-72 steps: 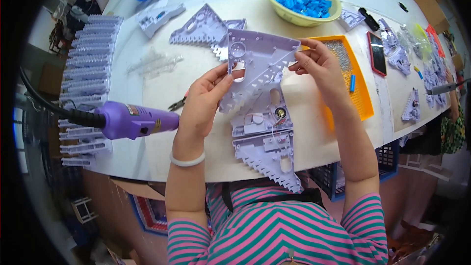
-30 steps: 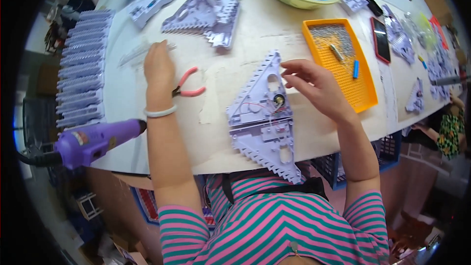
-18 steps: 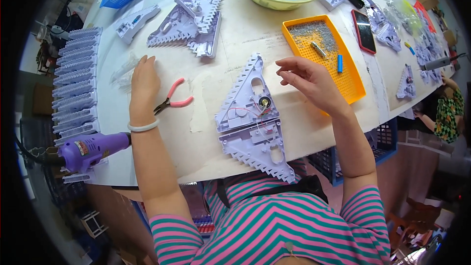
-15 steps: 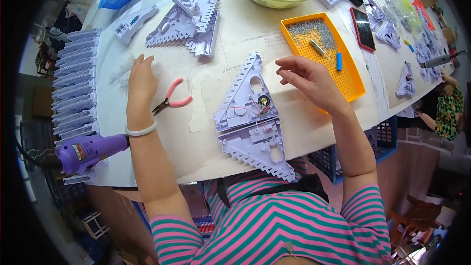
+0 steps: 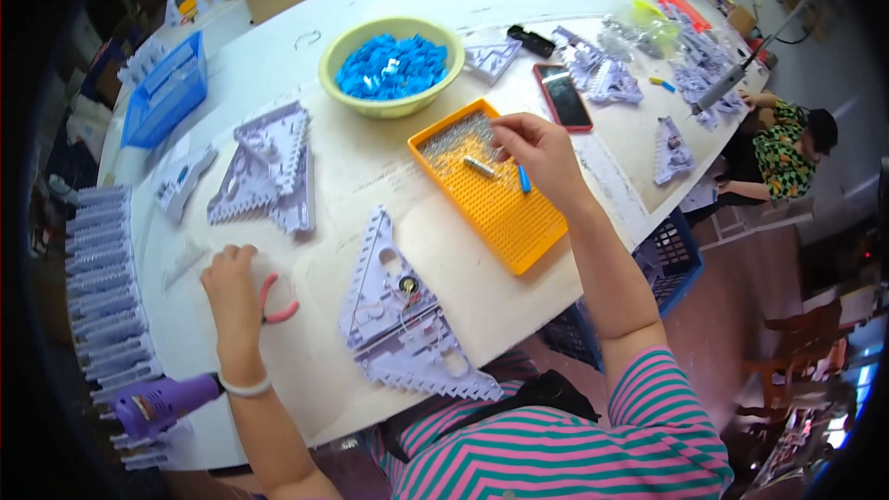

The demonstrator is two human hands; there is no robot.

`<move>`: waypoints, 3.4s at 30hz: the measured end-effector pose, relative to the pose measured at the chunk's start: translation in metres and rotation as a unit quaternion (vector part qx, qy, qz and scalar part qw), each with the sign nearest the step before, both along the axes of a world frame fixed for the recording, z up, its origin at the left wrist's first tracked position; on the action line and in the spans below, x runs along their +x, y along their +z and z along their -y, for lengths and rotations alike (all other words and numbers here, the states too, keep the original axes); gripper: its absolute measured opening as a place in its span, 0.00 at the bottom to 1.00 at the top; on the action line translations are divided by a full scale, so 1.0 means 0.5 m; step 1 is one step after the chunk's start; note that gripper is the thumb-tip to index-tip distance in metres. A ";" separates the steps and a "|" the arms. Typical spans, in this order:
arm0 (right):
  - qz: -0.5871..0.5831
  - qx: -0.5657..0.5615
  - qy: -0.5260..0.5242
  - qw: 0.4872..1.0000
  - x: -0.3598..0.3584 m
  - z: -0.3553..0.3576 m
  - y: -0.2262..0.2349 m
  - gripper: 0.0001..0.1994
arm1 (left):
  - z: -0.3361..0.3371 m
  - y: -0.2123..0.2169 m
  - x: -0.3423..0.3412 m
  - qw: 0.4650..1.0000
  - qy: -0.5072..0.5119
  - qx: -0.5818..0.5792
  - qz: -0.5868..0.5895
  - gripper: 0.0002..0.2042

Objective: The person assembles an electronic toy by fitting internal electronic components and wires into a plastic casing shell, fastening screws with an electric screwdriver, and attaching a plastic cover piece over the assembly by hand.

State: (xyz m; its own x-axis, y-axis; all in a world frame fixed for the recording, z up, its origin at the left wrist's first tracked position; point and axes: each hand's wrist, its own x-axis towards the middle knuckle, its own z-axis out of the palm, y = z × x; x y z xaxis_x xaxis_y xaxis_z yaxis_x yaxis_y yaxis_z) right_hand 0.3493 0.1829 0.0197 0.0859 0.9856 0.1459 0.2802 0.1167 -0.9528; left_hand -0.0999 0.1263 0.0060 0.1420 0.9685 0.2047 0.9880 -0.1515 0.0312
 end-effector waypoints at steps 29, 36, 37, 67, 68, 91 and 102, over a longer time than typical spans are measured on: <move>0.523 0.016 0.017 0.852 -0.173 -0.424 -0.065 0.09 | -0.033 -0.054 0.169 0.977 -0.072 -0.101 0.175 0.21; 0.326 0.147 0.075 0.931 -0.109 -0.459 -0.095 0.07 | -0.013 -0.002 0.198 0.982 -0.067 -0.027 0.173 0.19; 0.291 0.128 0.067 0.946 -0.104 -0.456 -0.094 0.06 | -0.017 -0.003 0.198 0.981 -0.072 -0.019 0.181 0.19; 0.199 0.021 0.365 0.909 -0.211 0.010 0.020 0.07 | 0.019 0.000 0.249 0.751 -0.041 -0.204 0.626 0.12; 0.235 0.092 0.369 0.894 -0.209 0.014 0.006 0.06 | 0.021 -0.006 0.243 0.809 -0.039 -0.171 0.561 0.11; 0.326 0.182 0.392 0.840 -0.212 0.064 -0.047 0.07 | 0.048 -0.055 0.236 0.911 -0.002 -0.122 0.394 0.14; 0.402 0.218 0.405 0.791 -0.218 0.077 -0.027 0.14 | 0.045 -0.050 0.235 0.909 0.002 -0.138 0.394 0.15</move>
